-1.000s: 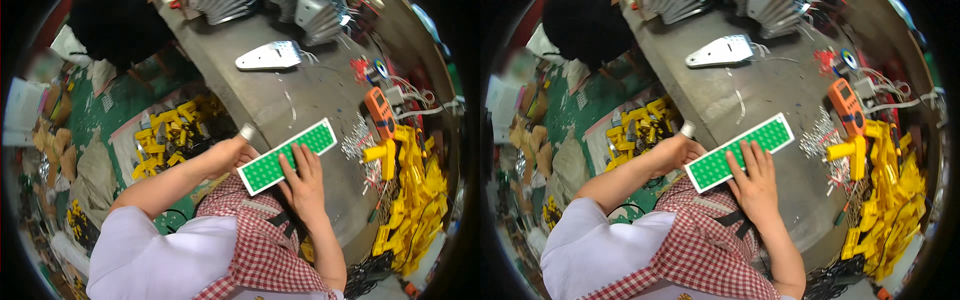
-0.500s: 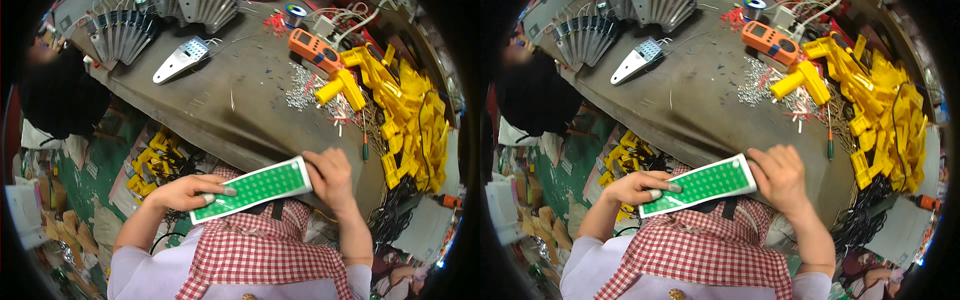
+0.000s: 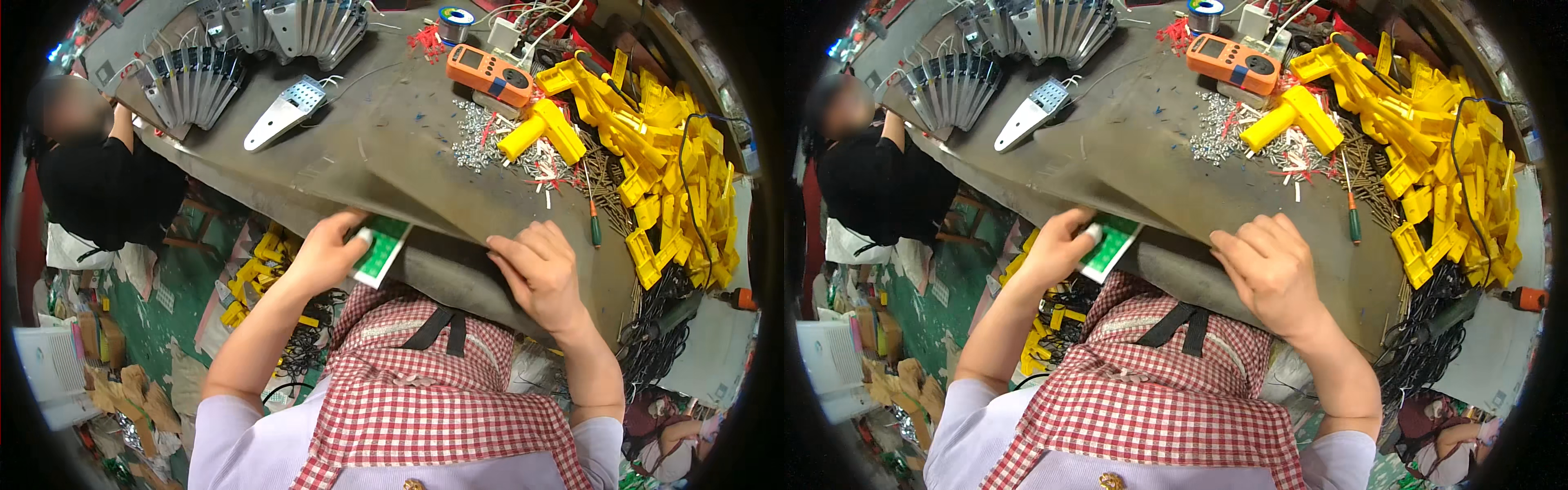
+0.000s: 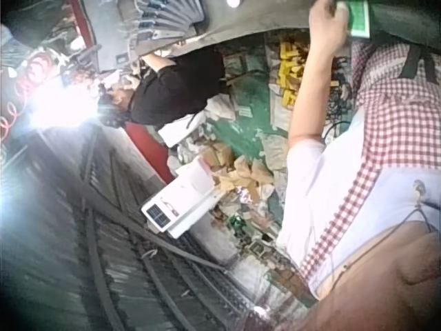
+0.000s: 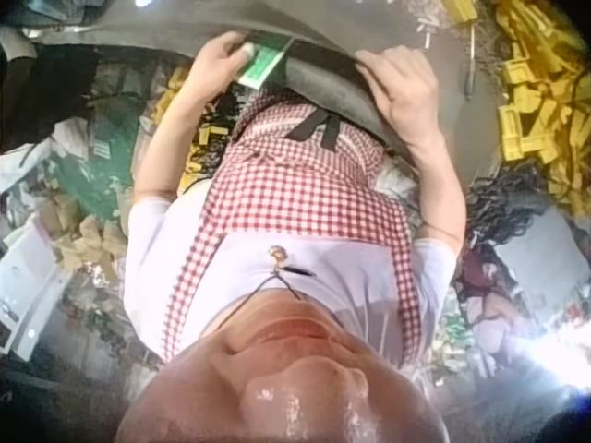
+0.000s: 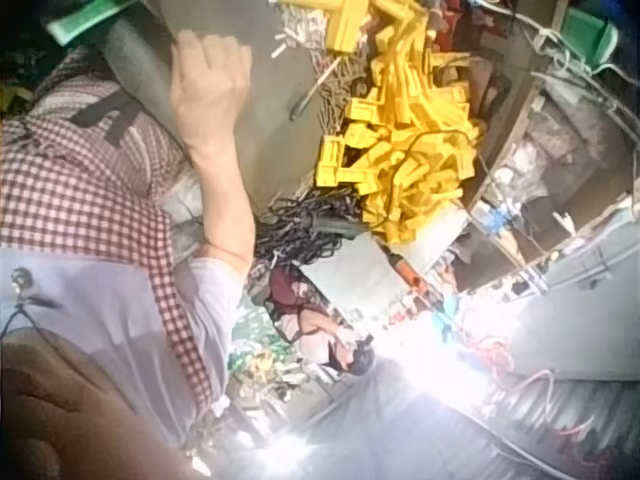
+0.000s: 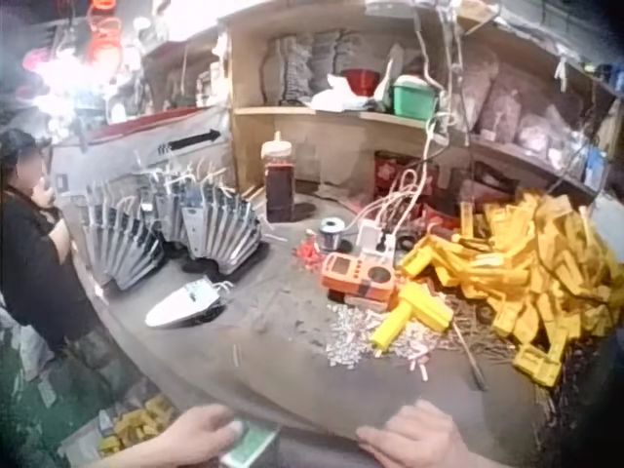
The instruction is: Assemble and screw components into internal parts of a yellow plastic housing using a power screwdriver.
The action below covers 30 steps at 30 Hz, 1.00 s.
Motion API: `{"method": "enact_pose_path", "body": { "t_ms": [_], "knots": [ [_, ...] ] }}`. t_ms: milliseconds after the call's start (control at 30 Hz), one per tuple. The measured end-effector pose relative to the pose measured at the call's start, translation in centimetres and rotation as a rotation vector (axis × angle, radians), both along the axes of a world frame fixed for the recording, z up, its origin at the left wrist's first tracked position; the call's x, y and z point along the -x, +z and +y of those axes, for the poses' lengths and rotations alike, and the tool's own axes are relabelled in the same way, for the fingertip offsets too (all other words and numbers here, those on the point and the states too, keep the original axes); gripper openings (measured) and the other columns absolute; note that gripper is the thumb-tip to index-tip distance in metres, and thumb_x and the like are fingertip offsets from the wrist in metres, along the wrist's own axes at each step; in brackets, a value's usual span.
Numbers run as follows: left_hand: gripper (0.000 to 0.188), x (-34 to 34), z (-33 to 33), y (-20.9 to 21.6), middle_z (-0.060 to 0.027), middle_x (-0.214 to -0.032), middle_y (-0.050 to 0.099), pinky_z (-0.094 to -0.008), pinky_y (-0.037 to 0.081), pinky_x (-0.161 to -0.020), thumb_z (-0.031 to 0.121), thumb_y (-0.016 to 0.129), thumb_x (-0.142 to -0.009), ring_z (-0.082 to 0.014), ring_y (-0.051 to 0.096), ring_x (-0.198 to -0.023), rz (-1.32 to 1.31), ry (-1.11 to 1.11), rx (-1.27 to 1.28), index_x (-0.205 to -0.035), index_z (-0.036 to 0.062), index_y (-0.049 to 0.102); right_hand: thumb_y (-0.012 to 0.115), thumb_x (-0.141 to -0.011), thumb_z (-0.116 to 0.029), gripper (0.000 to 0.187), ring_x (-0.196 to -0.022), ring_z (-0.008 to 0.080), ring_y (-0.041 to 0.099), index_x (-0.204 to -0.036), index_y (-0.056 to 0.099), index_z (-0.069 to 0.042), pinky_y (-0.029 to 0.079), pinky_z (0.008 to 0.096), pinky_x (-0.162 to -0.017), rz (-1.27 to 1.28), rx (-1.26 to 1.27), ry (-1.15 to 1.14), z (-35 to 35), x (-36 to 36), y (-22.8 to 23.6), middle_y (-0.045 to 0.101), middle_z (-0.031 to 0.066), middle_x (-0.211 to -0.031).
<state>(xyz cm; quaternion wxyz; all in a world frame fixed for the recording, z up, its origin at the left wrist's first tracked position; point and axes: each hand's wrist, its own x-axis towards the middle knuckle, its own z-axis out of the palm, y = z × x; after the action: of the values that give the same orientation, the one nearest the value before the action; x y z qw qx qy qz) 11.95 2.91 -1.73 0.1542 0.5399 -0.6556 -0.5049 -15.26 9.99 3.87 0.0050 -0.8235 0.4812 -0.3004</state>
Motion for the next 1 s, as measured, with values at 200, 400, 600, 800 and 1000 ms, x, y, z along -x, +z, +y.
{"method": "enact_pose_path", "body": {
  "t_ms": [200,400,600,800,1000],
  "knots": [
    [0.03,-2.7,-1.1,4.6,-0.0221,-0.096,0.064,-0.0374,0.047,-0.08,0.014,0.064,-0.079,-0.0288,0.062,-0.091,-0.367,-0.521,0.643,-0.105,-0.0009,0.063,0.066,-0.076,-0.018,0.023,-0.068,0.0227,0.054,-0.094,0.064,-0.004,0.042,0.0343,-0.061,0.006,-0.121,0.003,1.9,-0.6,-4.5,0.048,0.0038,-0.068],
    [0.038,-5.6,-13.0,1.8,-0.0189,-0.105,0.058,-0.0368,0.044,-0.082,0.013,0.071,-0.075,-0.0304,0.055,-0.097,-0.577,0.021,1.276,-0.106,-0.0006,0.054,0.063,-0.079,-0.02,0.018,-0.08,0.029,0.057,-0.09,0.065,-0.005,0.047,0.0391,-0.072,-0.152,-0.306,-0.003,-1.8,5.4,-5.3,0.058,0.0099,-0.082],
    [0.049,-4.7,-15.2,-3.1,-0.0169,-0.107,0.057,-0.036,0.042,-0.089,0.009,0.074,-0.068,-0.0303,0.054,-0.101,-0.268,0.364,0.934,-0.111,0.0015,0.05,0.058,-0.074,-0.017,0.012,-0.096,0.0254,0.051,-0.074,0.067,-0.008,0.038,0.0415,-0.076,0.662,0.032,-0.988,-6.5,20.7,-5.6,0.06,0.0078,-0.088],
    [0.05,6.7,-4.6,4.9,-0.016,-0.133,0.047,-0.0393,0.04,-0.097,0.0,0.077,-0.052,-0.0361,0.047,-0.119,0.016,-0.661,0.637,-0.093,0.0048,0.047,0.064,-0.075,-0.02,0.013,-0.096,0.0255,0.051,-0.081,0.066,-0.009,0.036,0.0446,-0.079,0.592,0.029,-0.96,-6.5,22.3,-5.9,0.061,0.0063,-0.088],
    [0.058,9.6,-2.6,4.4,-0.0167,-0.138,0.039,-0.0478,0.031,-0.105,0.006,0.075,-0.057,-0.0362,0.034,-0.13,-0.133,-0.791,0.621,-0.107,0.0021,0.046,0.066,-0.068,-0.011,0.023,-0.09,0.0278,0.053,-0.09,0.061,-0.006,0.038,0.0411,-0.078,0.215,-0.182,-0.348,1.3,11.7,-3.3,0.059,0.0068,-0.09]
  ]
}}
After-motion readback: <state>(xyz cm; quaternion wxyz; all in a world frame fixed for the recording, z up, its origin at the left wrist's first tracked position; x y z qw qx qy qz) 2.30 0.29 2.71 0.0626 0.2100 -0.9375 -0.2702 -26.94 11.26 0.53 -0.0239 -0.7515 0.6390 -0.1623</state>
